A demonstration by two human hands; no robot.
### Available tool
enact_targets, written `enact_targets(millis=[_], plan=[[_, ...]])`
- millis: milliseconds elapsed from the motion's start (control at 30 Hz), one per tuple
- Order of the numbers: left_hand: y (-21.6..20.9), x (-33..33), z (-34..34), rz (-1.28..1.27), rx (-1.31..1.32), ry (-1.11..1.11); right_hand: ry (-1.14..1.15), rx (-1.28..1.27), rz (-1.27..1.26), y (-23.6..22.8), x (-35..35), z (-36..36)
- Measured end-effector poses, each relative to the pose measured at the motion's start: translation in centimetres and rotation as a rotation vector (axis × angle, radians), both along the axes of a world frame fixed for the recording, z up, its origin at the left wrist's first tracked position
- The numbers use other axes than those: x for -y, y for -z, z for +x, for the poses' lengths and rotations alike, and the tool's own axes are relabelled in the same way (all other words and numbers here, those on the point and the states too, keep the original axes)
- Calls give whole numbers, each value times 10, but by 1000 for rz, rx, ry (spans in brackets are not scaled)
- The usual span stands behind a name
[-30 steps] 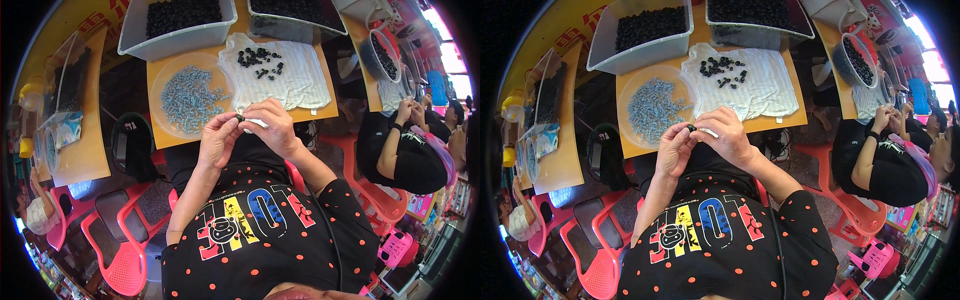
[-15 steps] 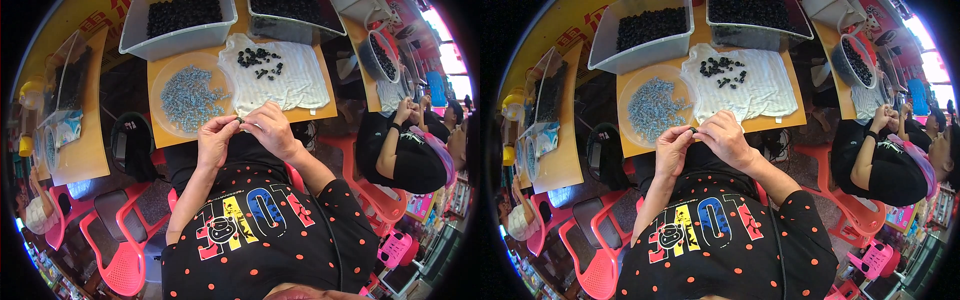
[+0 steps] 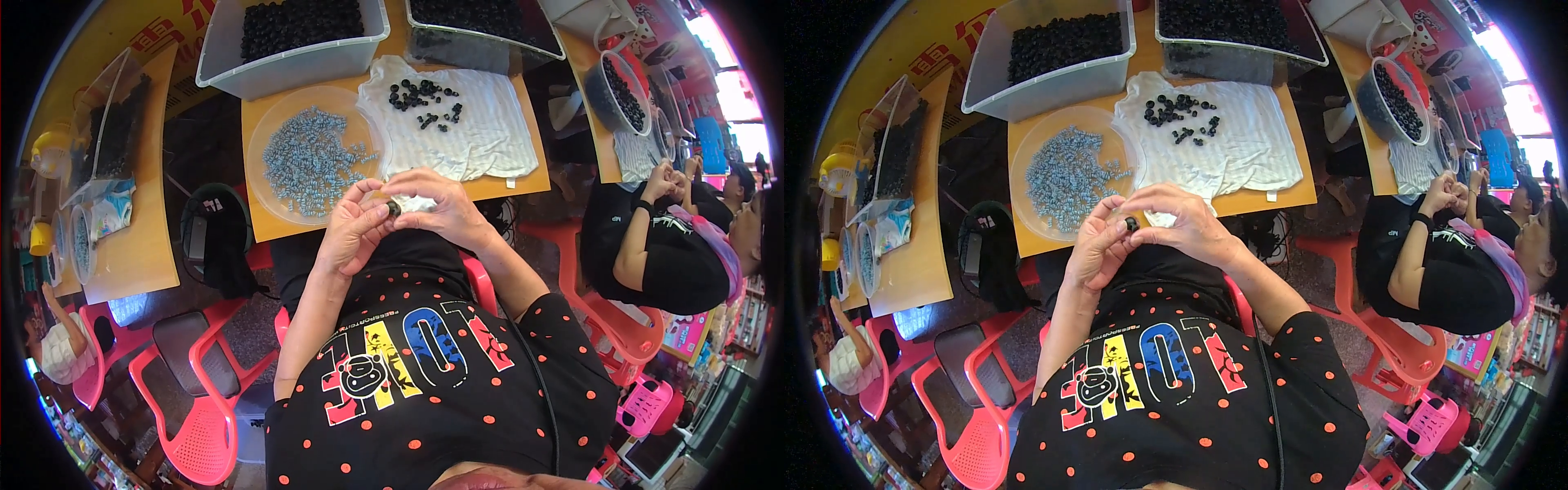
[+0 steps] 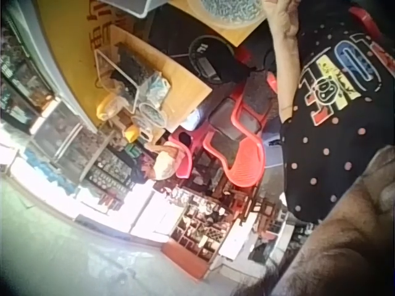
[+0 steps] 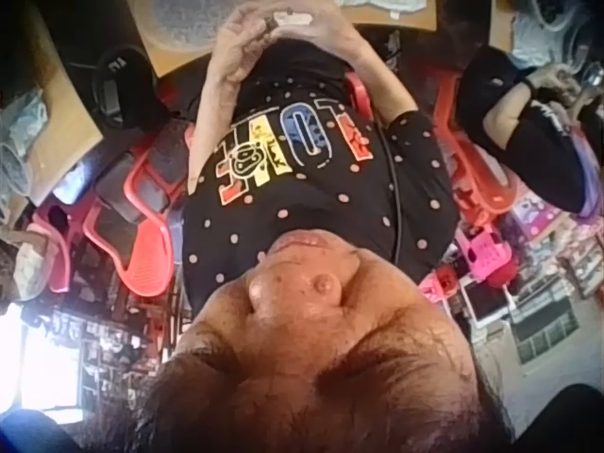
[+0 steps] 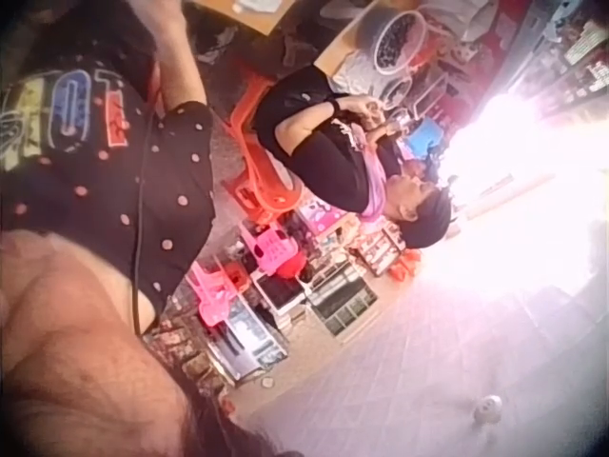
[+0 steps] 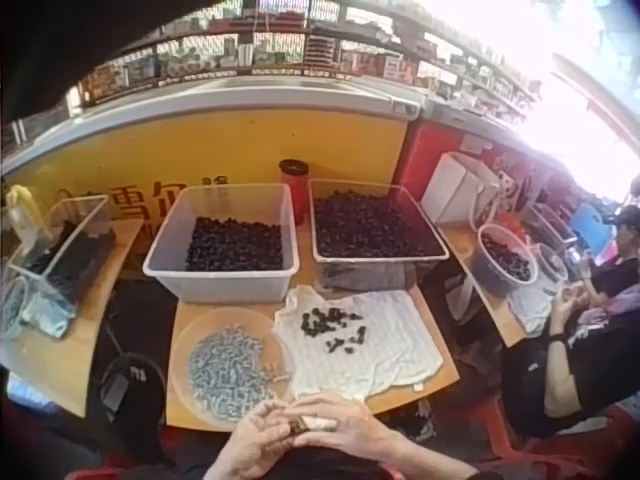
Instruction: The person assembles small components by picking up plastic inserts and fitting them into black caps by hand, handling one piece at a time.
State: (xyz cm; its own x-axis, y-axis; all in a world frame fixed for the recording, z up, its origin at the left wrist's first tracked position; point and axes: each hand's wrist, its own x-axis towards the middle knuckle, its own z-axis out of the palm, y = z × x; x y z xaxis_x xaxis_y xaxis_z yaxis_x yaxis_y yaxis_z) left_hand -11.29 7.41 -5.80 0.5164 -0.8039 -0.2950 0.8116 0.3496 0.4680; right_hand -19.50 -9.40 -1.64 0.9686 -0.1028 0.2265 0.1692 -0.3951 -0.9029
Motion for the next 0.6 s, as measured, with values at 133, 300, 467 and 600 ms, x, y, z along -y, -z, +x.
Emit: enact_targets(millis=[133,300,467,600], plan=[[0,-1,1,-66,-41,76,-167,-125,83,4,3,0],[0,-2,0,-95,10,81,-231,-195,375,9,-1,-2],[2,-6,-6,-107,-29,89,-231,-204,243,4,-2,-4],[6,-5,-9,-133,-38,95,-177,-131,231,11,-6,-7]])
